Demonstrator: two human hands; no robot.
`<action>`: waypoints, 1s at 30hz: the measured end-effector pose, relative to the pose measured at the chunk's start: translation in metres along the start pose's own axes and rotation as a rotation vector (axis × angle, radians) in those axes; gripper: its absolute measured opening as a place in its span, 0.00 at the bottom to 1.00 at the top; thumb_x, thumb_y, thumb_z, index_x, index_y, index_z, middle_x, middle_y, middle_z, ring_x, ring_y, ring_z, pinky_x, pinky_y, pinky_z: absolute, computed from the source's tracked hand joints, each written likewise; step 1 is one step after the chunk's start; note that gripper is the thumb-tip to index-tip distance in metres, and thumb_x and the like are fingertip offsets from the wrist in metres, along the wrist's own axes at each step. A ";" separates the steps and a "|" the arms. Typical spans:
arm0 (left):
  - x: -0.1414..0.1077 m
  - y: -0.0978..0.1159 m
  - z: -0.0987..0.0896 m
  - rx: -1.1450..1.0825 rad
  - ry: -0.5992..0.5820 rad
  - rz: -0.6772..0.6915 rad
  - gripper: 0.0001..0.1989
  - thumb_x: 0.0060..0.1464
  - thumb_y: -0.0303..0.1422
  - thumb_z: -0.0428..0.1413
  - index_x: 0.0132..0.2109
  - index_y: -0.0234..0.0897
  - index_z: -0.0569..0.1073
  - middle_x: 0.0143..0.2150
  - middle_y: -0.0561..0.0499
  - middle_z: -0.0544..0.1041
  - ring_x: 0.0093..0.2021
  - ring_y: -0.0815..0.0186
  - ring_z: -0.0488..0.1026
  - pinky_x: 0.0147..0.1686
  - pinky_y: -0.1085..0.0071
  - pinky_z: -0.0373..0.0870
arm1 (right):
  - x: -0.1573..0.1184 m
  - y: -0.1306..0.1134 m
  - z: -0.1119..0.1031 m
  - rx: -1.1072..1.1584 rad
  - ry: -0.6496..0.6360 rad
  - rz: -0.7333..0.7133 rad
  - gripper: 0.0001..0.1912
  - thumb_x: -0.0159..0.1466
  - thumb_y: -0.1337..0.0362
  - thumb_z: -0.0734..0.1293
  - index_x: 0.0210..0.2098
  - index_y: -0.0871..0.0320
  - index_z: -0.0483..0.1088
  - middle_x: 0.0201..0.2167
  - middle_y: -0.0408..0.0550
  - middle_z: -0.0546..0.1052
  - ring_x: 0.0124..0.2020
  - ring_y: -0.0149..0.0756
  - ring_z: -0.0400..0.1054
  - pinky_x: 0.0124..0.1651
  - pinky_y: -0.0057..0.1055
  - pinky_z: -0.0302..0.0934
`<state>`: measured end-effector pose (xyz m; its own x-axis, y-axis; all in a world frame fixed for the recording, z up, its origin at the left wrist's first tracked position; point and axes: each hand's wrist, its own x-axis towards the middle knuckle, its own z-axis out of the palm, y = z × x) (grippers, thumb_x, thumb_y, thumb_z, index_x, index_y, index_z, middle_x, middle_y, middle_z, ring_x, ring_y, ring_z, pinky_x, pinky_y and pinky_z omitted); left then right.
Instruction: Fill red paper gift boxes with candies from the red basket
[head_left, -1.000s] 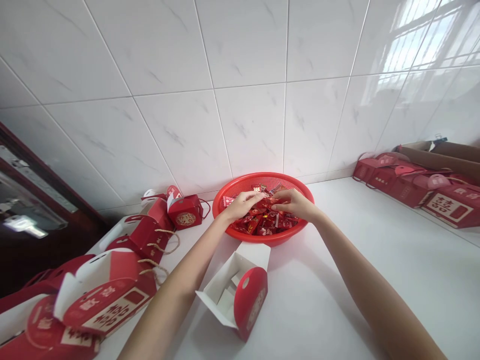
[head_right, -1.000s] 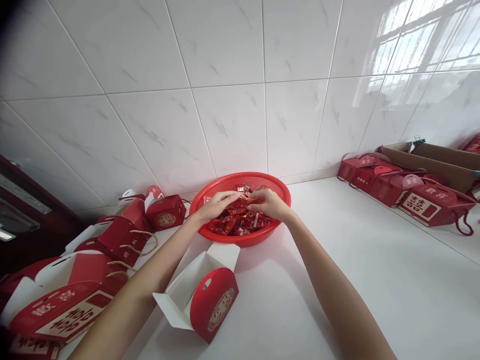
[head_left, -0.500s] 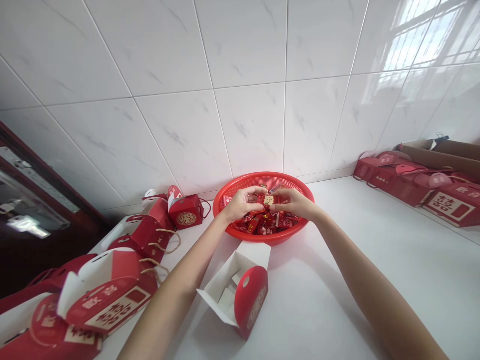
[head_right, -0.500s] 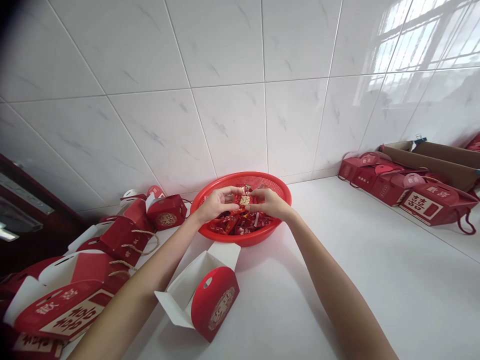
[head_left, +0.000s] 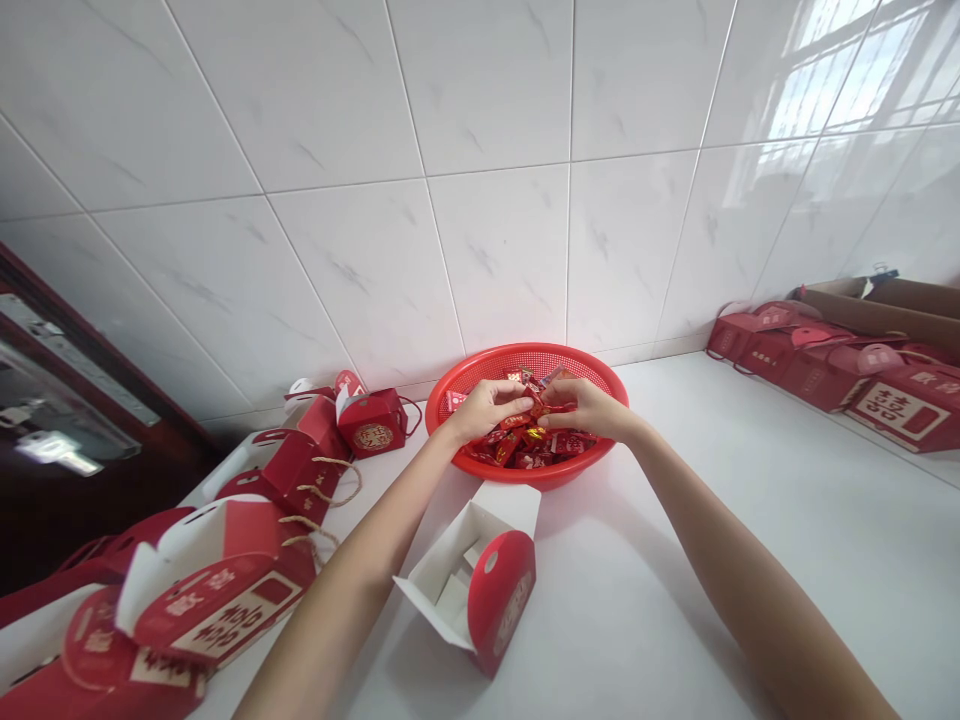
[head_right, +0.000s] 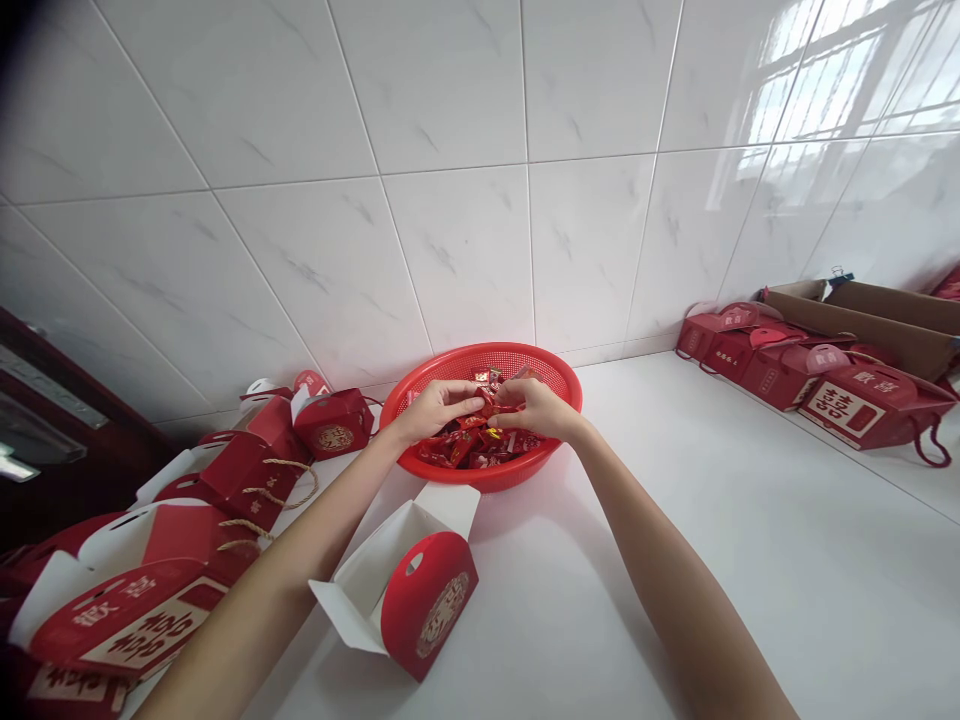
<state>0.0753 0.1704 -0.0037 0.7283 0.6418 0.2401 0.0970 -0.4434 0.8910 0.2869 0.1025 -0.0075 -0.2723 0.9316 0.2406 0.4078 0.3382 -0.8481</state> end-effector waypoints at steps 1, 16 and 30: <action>0.000 0.000 0.000 0.002 0.000 0.002 0.23 0.50 0.50 0.66 0.38 0.33 0.82 0.37 0.47 0.81 0.41 0.59 0.77 0.45 0.63 0.72 | 0.000 -0.001 0.000 -0.020 -0.011 -0.012 0.16 0.56 0.52 0.74 0.34 0.58 0.76 0.35 0.48 0.75 0.44 0.45 0.68 0.44 0.38 0.63; -0.001 0.003 0.002 0.038 0.021 0.003 0.22 0.46 0.49 0.69 0.39 0.35 0.84 0.40 0.44 0.84 0.44 0.55 0.79 0.46 0.62 0.75 | 0.000 0.000 0.000 -0.126 -0.050 -0.056 0.18 0.58 0.49 0.71 0.21 0.56 0.73 0.18 0.40 0.64 0.26 0.33 0.53 0.33 0.34 0.51; 0.002 -0.008 -0.001 0.221 0.055 -0.062 0.23 0.54 0.52 0.59 0.41 0.36 0.84 0.43 0.43 0.84 0.45 0.54 0.78 0.48 0.61 0.73 | -0.002 -0.004 0.000 -0.015 0.067 -0.003 0.18 0.60 0.49 0.70 0.26 0.58 0.69 0.27 0.44 0.70 0.32 0.37 0.64 0.34 0.34 0.57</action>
<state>0.0750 0.1760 -0.0099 0.6788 0.7027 0.2133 0.2913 -0.5243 0.8002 0.2861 0.0993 -0.0049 -0.2148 0.9372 0.2747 0.4205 0.3426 -0.8401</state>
